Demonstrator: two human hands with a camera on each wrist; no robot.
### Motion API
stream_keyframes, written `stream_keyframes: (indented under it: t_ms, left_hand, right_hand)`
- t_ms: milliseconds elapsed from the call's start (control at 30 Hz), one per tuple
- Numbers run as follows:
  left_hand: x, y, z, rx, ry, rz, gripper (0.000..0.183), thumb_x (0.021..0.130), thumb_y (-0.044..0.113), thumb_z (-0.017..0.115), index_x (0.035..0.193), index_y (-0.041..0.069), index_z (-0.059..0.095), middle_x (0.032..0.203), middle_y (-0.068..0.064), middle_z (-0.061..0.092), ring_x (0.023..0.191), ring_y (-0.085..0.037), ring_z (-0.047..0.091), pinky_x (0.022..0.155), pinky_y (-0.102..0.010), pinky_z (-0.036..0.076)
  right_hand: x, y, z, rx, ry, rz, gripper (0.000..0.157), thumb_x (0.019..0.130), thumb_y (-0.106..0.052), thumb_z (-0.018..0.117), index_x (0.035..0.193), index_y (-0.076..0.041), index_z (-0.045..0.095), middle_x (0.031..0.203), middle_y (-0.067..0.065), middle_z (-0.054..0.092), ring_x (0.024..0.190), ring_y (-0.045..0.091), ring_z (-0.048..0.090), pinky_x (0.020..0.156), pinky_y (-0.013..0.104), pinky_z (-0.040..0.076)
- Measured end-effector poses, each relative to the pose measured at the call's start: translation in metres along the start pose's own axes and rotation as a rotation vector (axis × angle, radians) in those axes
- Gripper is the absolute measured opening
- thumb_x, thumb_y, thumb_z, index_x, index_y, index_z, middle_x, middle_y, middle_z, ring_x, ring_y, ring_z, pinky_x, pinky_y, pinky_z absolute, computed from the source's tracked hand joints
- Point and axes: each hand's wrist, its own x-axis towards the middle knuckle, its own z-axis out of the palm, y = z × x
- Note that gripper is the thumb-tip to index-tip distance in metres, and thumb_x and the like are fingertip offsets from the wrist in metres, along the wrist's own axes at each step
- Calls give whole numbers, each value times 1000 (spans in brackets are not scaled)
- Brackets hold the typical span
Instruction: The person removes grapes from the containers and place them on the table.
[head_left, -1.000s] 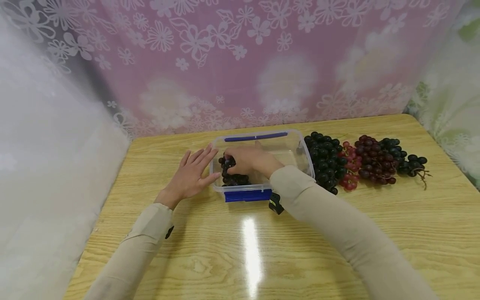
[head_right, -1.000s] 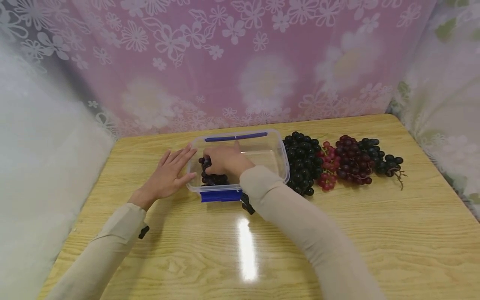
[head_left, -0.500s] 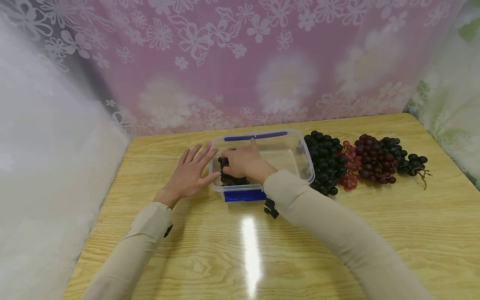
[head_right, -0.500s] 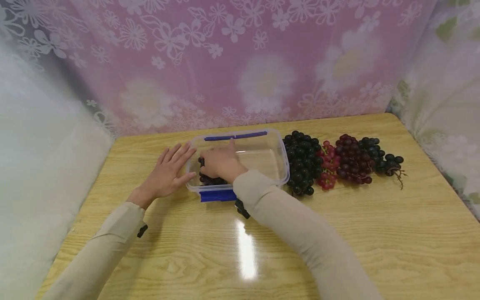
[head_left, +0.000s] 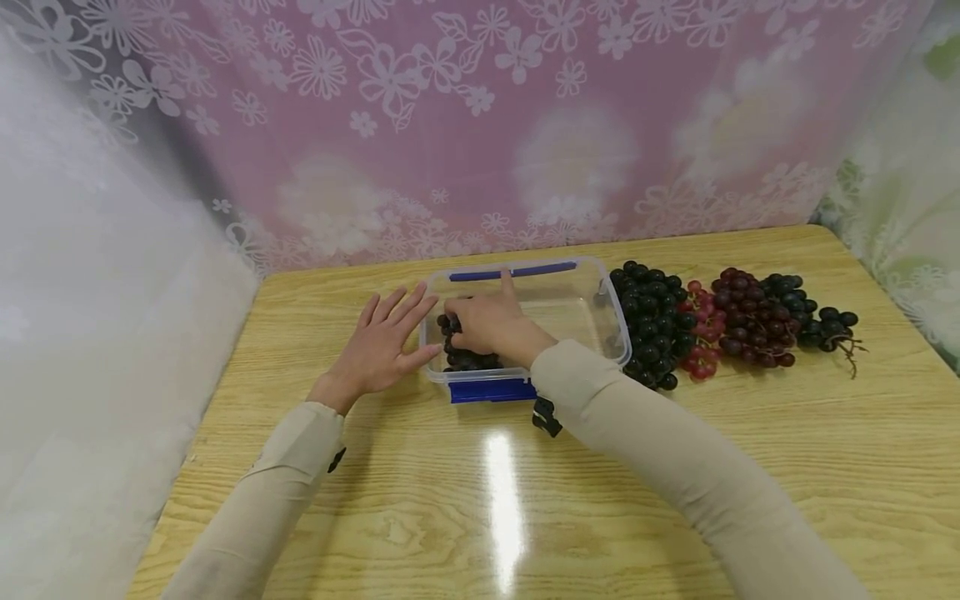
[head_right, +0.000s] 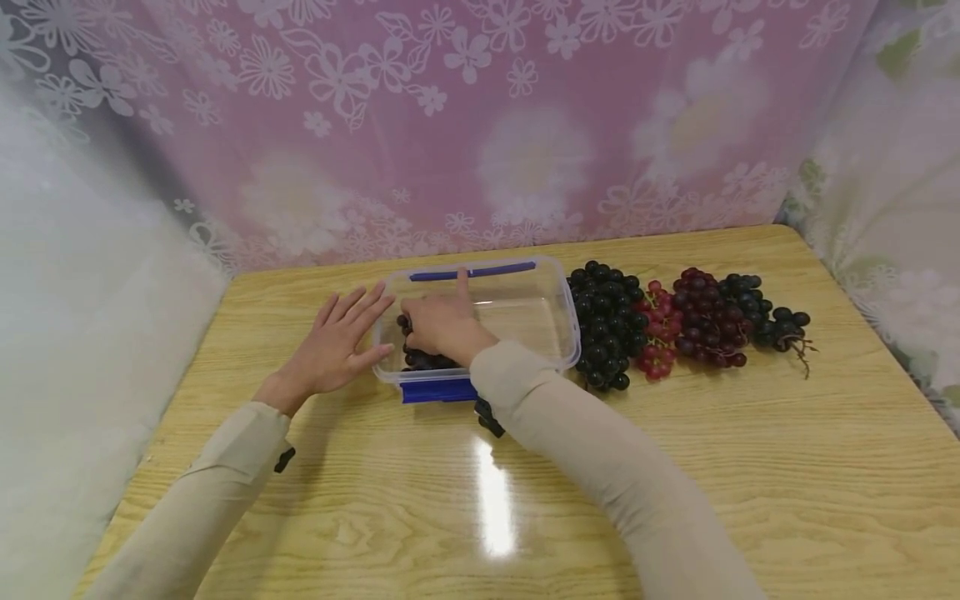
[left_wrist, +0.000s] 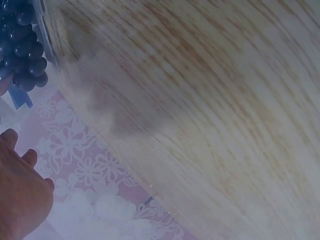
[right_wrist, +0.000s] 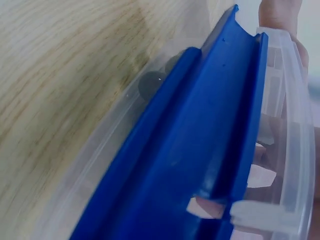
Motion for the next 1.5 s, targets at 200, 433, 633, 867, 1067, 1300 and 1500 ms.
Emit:
stream_keyframes:
  t_ms: [200, 433, 633, 867, 1067, 1300, 1500]
  left_hand:
    - [1, 1, 1, -10, 3, 2, 72, 96, 62, 37, 155, 27, 16, 160, 4, 6, 145, -25, 6, 113, -51, -3]
    - [2, 2, 1, -19, 3, 2, 72, 96, 62, 36, 155, 27, 16, 160, 4, 5, 145, -21, 3, 113, -53, 0]
    - [1, 1, 2, -24, 10, 5, 72, 97, 61, 36, 155, 24, 16, 160, 3, 5, 145, -23, 4, 112, -55, 1]
    - [1, 0, 3, -27, 5, 6, 72, 97, 61, 36, 155, 25, 16, 160, 3, 5, 144, -26, 7, 112, -56, 2]
    - [1, 1, 3, -36, 8, 5, 72, 96, 61, 36, 155, 24, 17, 160, 3, 5, 144, -29, 10, 112, -53, -2]
    - [1, 1, 2, -28, 4, 4, 72, 97, 61, 35, 155, 23, 17, 160, 3, 5, 144, -26, 7, 112, -55, 2]
    - [1, 2, 2, -29, 14, 13, 72, 97, 60, 35, 155, 22, 17, 160, 2, 6, 144, -29, 11, 112, -55, 1]
  right_hand:
    - [-5, 6, 1, -12, 55, -43, 39, 92, -47, 59, 126, -28, 54, 99, -6, 69, 103, 20, 62, 107, 63, -7]
    - [-10, 20, -2, 53, 140, -51, 37, 90, -45, 62, 123, -28, 58, 97, -9, 69, 95, 16, 64, 108, 62, -5]
    - [-18, 26, -9, 100, 212, -81, 37, 91, -42, 61, 125, -27, 59, 98, -9, 69, 94, 15, 64, 108, 61, -7]
    - [-27, 27, -12, 128, 280, -80, 37, 90, -41, 61, 125, -28, 58, 89, -10, 69, 88, 15, 65, 109, 60, -7]
    - [-39, 32, -19, 153, 321, -64, 38, 91, -40, 59, 127, -28, 56, 69, -10, 62, 84, 18, 64, 109, 62, -1]
    - [-52, 39, -32, 173, 364, -57, 39, 92, -42, 57, 129, -28, 54, 66, -11, 61, 76, 14, 64, 108, 59, -10]
    - [-61, 51, -41, 220, 383, -36, 42, 93, -45, 54, 131, -28, 52, 55, -10, 54, 70, 15, 61, 109, 59, -7]
